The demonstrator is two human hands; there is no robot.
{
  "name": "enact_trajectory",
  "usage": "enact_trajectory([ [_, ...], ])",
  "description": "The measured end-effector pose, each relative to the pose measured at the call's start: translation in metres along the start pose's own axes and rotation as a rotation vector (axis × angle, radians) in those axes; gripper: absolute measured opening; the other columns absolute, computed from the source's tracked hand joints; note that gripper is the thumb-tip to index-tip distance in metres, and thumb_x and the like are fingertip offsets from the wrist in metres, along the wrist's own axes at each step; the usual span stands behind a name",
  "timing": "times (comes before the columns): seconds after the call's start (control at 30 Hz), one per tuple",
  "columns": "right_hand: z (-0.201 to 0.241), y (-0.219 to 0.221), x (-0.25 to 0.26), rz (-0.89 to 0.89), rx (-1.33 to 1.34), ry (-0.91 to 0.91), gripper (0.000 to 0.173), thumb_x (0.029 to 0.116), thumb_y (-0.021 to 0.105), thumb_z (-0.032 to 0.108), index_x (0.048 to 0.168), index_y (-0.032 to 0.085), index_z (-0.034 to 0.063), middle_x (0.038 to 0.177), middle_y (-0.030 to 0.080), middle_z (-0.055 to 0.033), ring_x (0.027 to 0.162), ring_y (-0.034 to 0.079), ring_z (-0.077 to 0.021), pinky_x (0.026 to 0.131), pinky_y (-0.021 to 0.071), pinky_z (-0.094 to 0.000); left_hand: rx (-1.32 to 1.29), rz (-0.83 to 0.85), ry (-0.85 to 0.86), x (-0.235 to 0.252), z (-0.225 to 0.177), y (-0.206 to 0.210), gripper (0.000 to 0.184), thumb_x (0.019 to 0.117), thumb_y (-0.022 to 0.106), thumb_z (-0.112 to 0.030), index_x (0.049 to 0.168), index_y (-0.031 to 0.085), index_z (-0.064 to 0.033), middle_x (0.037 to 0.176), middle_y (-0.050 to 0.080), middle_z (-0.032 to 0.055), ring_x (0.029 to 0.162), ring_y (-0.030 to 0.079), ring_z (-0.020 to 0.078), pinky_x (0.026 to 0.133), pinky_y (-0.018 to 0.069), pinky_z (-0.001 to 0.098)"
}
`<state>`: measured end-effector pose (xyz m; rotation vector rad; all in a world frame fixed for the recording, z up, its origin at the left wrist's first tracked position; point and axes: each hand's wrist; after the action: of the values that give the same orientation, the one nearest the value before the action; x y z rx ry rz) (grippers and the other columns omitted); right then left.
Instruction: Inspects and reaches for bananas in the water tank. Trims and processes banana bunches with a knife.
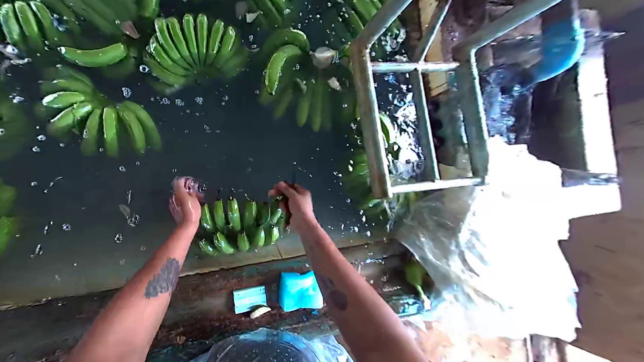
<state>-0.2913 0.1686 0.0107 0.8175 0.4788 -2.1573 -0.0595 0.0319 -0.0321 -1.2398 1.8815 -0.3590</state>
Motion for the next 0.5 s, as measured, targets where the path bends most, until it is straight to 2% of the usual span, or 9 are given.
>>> enact_trajectory([
  [0.07,-0.006,-0.016,0.006,-0.147,0.076,-0.056,0.024,0.1076,0.055,0.021,0.114,0.064,0.0000,0.083,0.069,-0.0036,0.057,0.057,-0.0057,0.052,0.0498,-0.0221,0.028,0.118,0.348,-0.009,-0.015,0.000,0.043,0.1115,0.037,-0.027,0.141,0.053,-0.0004,0.125,0.067,0.0221,0.117,0.064,0.0381,0.103,0.0477,0.0597],
  [0.1,-0.012,-0.024,0.008,-0.167,-0.018,-0.051,0.024,0.1077,0.055,0.021,0.115,0.064,0.0000,0.084,0.067,-0.0035,0.059,0.057,-0.0065,0.055,0.0512,-0.0234,0.079,0.225,0.422,-0.014,-0.023,0.002,0.042,0.1107,0.042,-0.030,0.139,0.057,-0.0014,0.128,0.066,0.0210,0.120,0.063,0.0371,0.106,0.0461,0.0597],
  [0.13,-0.016,-0.029,0.009,-0.155,-0.158,-0.028,0.026,0.1075,0.055,0.021,0.120,0.063,-0.0011,0.088,0.066,-0.0074,0.064,0.058,-0.0104,0.060,0.0524,-0.0279,0.162,0.301,0.438,-0.018,-0.031,0.004,0.041,0.1090,0.048,-0.033,0.132,0.063,-0.0033,0.125,0.068,0.0203,0.119,0.064,0.0375,0.105,0.0458,0.0615],
  [0.17,-0.018,-0.032,0.012,-0.123,-0.305,0.007,0.029,0.1074,0.055,0.021,0.125,0.063,-0.0020,0.096,0.068,-0.0138,0.071,0.061,-0.0178,0.067,0.0539,-0.0361,0.236,0.343,0.410,-0.017,-0.037,0.008,0.039,0.1076,0.051,-0.036,0.123,0.068,-0.0045,0.118,0.069,0.0197,0.114,0.065,0.0380,0.100,0.0467,0.0628],
  [0.23,-0.023,-0.030,0.021,-0.049,-0.501,0.073,0.030,0.1068,0.055,0.018,0.126,0.063,-0.0037,0.105,0.070,-0.0224,0.087,0.068,-0.0304,0.081,0.0560,-0.0492,0.302,0.392,0.299,-0.013,-0.047,0.015,0.044,0.1092,0.046,-0.038,0.108,0.070,-0.0010,0.104,0.069,0.0242,0.104,0.066,0.0430,0.090,0.0475,0.0670],
  [0.3,-0.032,-0.024,0.028,0.009,-0.575,0.108,0.031,0.1067,0.055,0.019,0.124,0.062,-0.0061,0.106,0.068,-0.0247,0.093,0.068,-0.0337,0.087,0.0549,-0.0516,0.315,0.433,0.220,-0.011,-0.052,0.017,0.049,0.1103,0.042,-0.038,0.104,0.069,0.0016,0.102,0.068,0.0267,0.103,0.065,0.0449,0.088,0.0464,0.0680],
  [0.37,-0.038,-0.020,0.031,0.057,-0.611,0.121,0.034,0.1065,0.056,0.019,0.128,0.060,-0.0064,0.113,0.068,-0.0267,0.100,0.069,-0.0358,0.093,0.0553,-0.0528,0.371,0.472,0.185,-0.007,-0.053,0.016,0.051,0.1104,0.041,-0.040,0.103,0.068,0.0024,0.102,0.068,0.0266,0.104,0.065,0.0448,0.088,0.0468,0.0679],
  [0.43,-0.043,-0.019,0.033,0.105,-0.639,0.087,0.034,0.1067,0.054,0.020,0.133,0.061,-0.0009,0.116,0.068,-0.0257,0.102,0.069,-0.0365,0.093,0.0547,-0.0550,0.429,0.492,0.150,-0.002,-0.051,0.014,0.052,0.1104,0.039,-0.042,0.107,0.069,0.0002,0.108,0.069,0.0248,0.108,0.065,0.0439,0.089,0.0474,0.0684],
  [0.5,-0.038,-0.020,0.035,0.133,-0.689,0.053,0.038,0.1074,0.055,0.030,0.133,0.064,0.0037,0.115,0.070,-0.0236,0.102,0.069,-0.0361,0.092,0.0545,-0.0560,0.444,0.484,0.139,0.005,-0.050,0.014,0.052,0.1105,0.039,-0.042,0.110,0.069,0.0001,0.113,0.069,0.0248,0.113,0.064,0.0441,0.092,0.0464,0.0690],
])
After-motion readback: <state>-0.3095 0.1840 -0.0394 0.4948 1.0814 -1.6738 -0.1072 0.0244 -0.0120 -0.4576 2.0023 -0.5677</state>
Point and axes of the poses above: each hand's wrist, its own x-axis towards the middle knuckle, its own y-axis out of the palm, z = x × y
